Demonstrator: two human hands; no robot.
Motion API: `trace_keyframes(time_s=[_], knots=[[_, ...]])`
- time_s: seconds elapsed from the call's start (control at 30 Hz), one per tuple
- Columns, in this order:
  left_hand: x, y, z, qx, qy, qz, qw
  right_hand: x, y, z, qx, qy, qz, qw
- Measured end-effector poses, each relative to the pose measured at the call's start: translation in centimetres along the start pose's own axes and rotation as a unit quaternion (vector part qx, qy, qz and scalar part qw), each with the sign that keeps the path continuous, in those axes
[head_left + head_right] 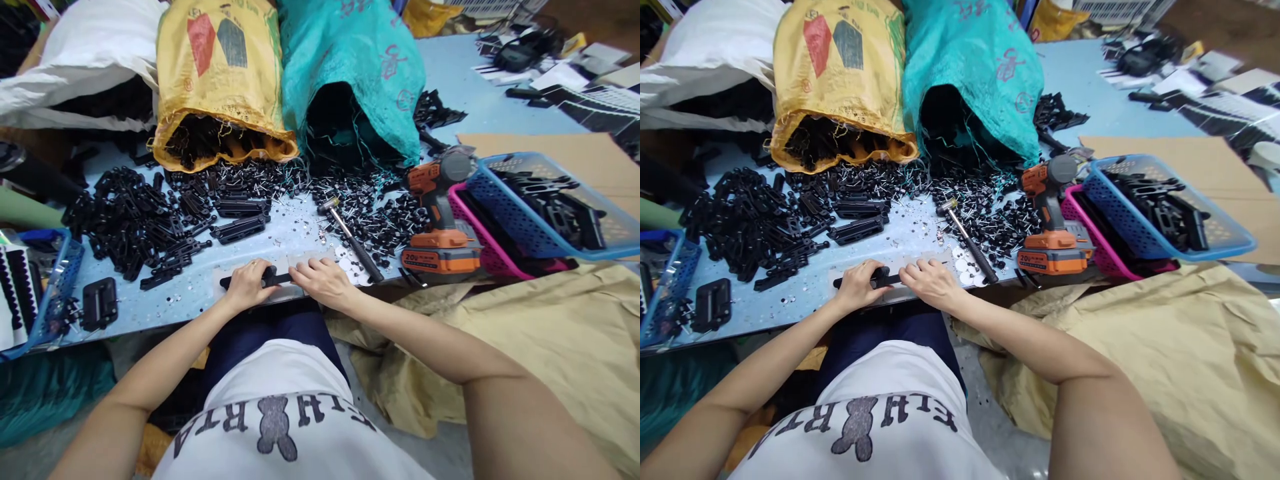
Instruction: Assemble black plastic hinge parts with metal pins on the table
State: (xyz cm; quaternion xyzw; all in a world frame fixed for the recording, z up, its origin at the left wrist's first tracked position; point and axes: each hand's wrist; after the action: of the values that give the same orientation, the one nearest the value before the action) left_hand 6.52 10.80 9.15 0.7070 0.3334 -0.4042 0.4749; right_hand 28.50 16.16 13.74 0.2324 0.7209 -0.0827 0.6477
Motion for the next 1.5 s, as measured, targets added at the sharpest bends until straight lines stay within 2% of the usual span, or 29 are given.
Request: trace_keyframes(time_s=[0.1, 0.27, 0.37, 0.43, 0.6, 0.7, 0.83, 1.07, 1.17, 1.27, 1.4, 1.5], knots=[[0.0, 0.2, -0.2, -0.026, -0.022, -0.006, 0.999, 0.2, 0.2, -0.1, 0.004, -0.039, -0.024, 0.999], [0.2, 0.9, -0.6, -0.075, -0.056, -0.012, 0.996, 1.1, 0.1, 0.0, 0.064, -0.069, -0.095, 0.991], [0.2, 0.9, -1.1, -0.066, -0.095, -0.005, 0.993, 2.7, 0.5, 0.3, 0.072, -0.072, -0.125, 0.987], [0.2, 0.6, -1.4, -0.054, -0.091, 0.023, 0.994, 3.9, 1.0, 0.6, 0.073, -0.074, -0.129, 0.986], [0.2, -0.3, -1.5, -0.055, -0.021, 0.123, 0.991, 5.0, 1.4, 1.2, 0.093, -0.034, -0.145, 0.984], [0.3, -0.2, -1.5, -0.031, -0.033, 0.127, 0.991, 4.5, 1.0, 1.2, 0.103, -0.012, -0.156, 0.982], [0.2, 0.5, -1.8, -0.032, -0.058, 0.096, 0.993, 3.9, 0.0, 0.8, 0.118, 0.004, -0.186, 0.975], [0.3, 0.5, -2.8, -0.039, -0.067, 0.110, 0.991, 4.4, -2.9, -1.9, 0.239, 0.017, -0.277, 0.930], [0.1, 1.1, -1.5, -0.070, -0.037, 0.071, 0.994, 4.9, -4.0, -3.1, 0.311, 0.030, -0.291, 0.904], [0.3, 2.3, 1.3, -0.103, 0.008, -0.022, 0.994, 5.2, -4.6, -3.7, 0.355, 0.055, -0.303, 0.882], [1.3, 3.4, 4.5, -0.090, -0.018, -0.091, 0.992, 4.7, -5.0, -4.1, 0.336, 0.092, -0.329, 0.878], [2.0, 3.3, 5.2, -0.090, -0.035, -0.100, 0.990, 4.3, -5.2, -4.3, 0.341, 0.068, -0.327, 0.879]])
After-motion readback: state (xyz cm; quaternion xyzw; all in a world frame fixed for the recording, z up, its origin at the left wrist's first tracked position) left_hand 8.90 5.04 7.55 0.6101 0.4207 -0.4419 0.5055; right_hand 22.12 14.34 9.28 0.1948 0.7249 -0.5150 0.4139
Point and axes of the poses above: each hand's wrist, its own z-axis away from the middle knuckle, its own x-axis out of the palm, y = z × x, and after that the axes turned 1 degree about -y, right-handed
